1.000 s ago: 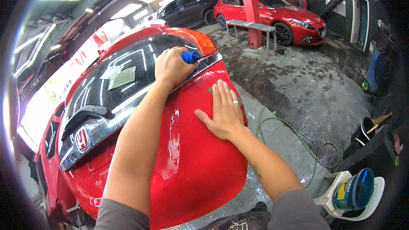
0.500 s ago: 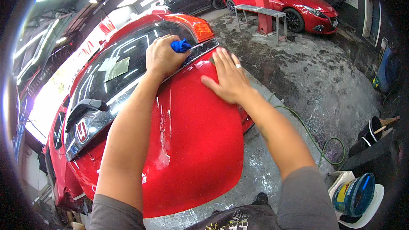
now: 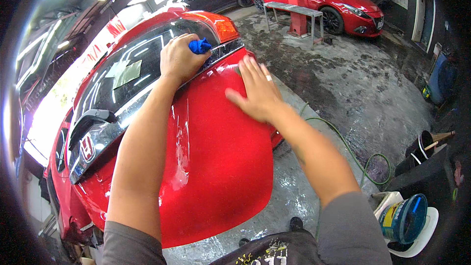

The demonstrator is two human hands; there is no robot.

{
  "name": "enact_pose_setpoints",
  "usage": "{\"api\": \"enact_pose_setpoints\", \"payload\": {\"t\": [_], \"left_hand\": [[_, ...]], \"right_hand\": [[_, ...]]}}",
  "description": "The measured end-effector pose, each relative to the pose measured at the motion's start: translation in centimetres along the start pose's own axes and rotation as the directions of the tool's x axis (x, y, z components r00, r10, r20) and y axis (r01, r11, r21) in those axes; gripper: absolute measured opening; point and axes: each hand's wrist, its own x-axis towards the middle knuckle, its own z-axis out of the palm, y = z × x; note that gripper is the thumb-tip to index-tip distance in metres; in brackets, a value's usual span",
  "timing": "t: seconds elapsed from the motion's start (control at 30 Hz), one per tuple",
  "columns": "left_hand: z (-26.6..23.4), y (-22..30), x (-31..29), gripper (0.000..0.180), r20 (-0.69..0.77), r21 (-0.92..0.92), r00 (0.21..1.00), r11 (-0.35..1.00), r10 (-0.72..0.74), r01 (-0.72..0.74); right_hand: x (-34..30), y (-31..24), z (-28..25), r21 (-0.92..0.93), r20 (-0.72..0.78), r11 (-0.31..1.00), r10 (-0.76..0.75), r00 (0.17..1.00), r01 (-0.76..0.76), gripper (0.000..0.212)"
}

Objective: The person scrubs the rear trunk of a red Honda with a green abrasive pad while holding a blue microfiber cloth. They repeatedly dip the pad into a bucket of water and continue scrubbing the surface in circular and linear motions.

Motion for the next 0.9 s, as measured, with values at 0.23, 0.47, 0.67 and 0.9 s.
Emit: {"api": "enact_pose_setpoints", "payload": {"t": [0.23,0.47,0.67,0.9], "left_hand": [[-0.4,-0.9,0.1,0.043,-0.032,0.004,0.999,1.000,0.020,-0.019],[-0.2,-1.4,-0.9,0.042,0.032,0.000,0.999,1.000,-0.003,0.003],[-0.8,-0.2,0.5,0.039,0.022,-0.032,1.000,0.999,0.022,-0.021],[0.0,-1.2,-0.2,0.039,-0.001,-0.047,0.999,0.998,0.049,-0.049]], "right_hand": [[-1.6,-0.9,-0.8,-0.089,0.025,0.995,-0.050,0.998,0.052,0.110],[-1.7,-8.6,2.1,-0.044,0.035,0.993,0.109,0.993,-0.107,0.115],[7.0,-6.1,-1.1,0.055,-0.035,0.920,0.391,0.920,-0.389,0.118],[4.6,-7.9,1.4,-0.062,-0.058,0.932,0.354,0.933,-0.357,0.119]]}}
